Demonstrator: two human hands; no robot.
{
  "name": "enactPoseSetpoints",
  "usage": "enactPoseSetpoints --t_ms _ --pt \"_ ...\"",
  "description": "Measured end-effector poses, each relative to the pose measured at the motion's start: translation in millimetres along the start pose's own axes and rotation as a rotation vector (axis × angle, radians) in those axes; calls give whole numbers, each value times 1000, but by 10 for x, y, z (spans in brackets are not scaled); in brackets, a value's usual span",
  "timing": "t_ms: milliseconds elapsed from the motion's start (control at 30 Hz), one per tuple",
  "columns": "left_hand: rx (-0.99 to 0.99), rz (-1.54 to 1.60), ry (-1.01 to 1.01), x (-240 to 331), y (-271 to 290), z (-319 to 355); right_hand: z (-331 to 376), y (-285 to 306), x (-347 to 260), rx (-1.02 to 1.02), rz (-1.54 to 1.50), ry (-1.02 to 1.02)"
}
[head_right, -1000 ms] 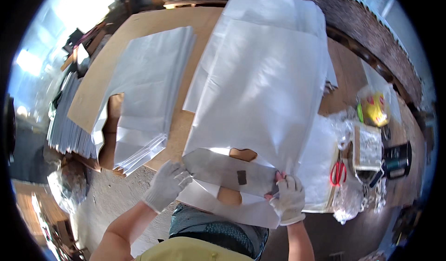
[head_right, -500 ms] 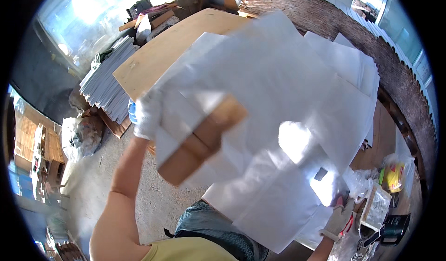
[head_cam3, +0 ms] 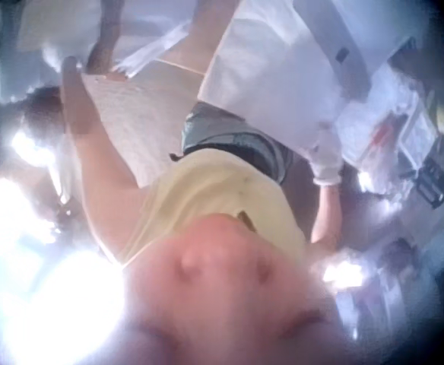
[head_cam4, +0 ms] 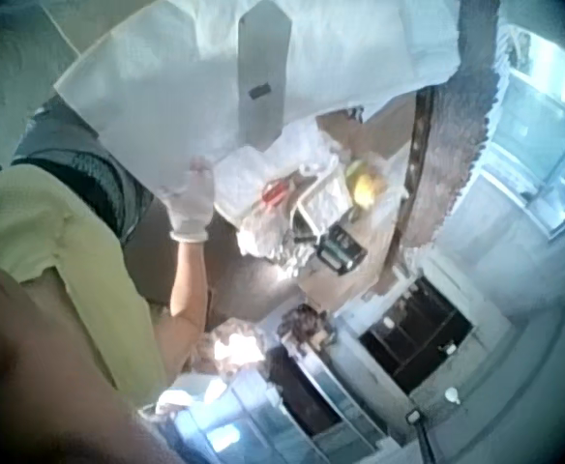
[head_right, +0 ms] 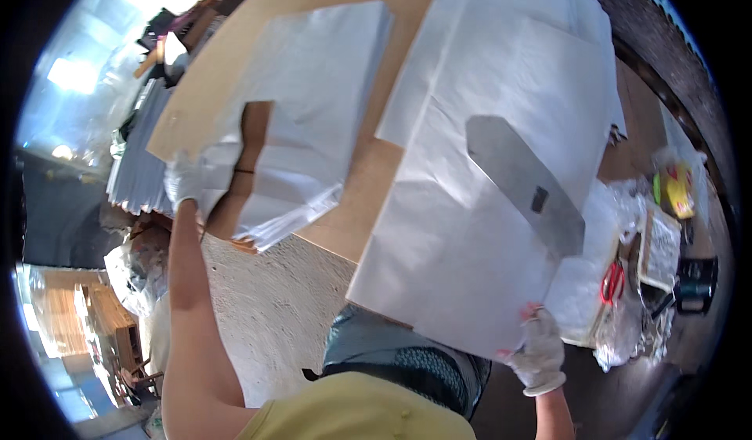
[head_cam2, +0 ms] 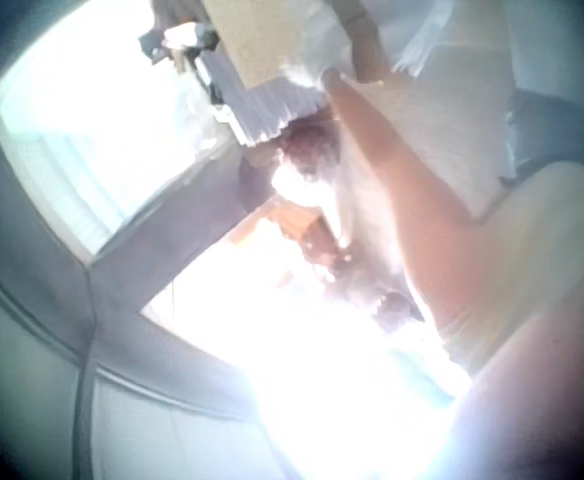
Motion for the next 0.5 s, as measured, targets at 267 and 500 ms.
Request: enactPoseSetpoints --t_ms 267,500 --pt "301 737 -1401 1583 2014 2200 9 370 -491 -248 178 199" --pt "0 976 -1523 2109 1180 2616 -375 1035 -271 348 -191 129"
Point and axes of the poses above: each hand's wrist, its own z-axis away from the middle knuckle, its own y-axis out of the back of the hand, x = y × z, the point moved 4 cm from there along -z, towards the middle knuckle, and after that the axes turned 15 degrees about -z, right-handed, at the moved point
